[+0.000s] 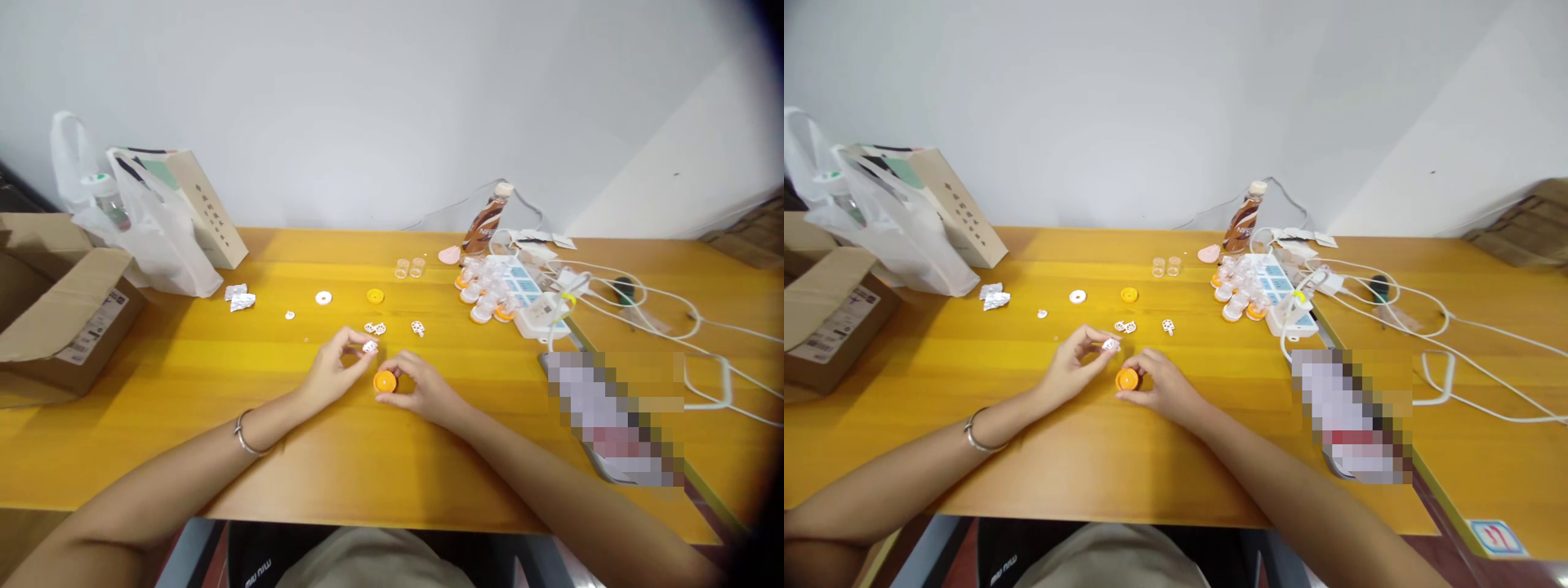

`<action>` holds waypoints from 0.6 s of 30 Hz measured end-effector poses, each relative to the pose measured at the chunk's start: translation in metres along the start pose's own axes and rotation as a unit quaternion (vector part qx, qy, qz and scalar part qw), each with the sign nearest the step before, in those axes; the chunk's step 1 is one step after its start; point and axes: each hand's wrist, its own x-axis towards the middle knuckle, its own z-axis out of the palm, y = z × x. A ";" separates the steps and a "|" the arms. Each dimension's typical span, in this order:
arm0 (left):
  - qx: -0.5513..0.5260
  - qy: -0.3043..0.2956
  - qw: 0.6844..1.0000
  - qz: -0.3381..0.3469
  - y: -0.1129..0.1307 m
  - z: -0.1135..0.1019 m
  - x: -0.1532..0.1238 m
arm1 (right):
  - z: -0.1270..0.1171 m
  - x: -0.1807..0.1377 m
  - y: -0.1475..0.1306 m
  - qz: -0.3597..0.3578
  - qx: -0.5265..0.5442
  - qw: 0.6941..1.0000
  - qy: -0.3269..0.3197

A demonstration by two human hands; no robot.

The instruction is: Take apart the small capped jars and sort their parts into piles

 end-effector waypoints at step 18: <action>0.035 0.004 0.997 0.069 -0.017 0.004 0.021 | 0.012 0.033 0.006 0.144 0.323 0.920 0.167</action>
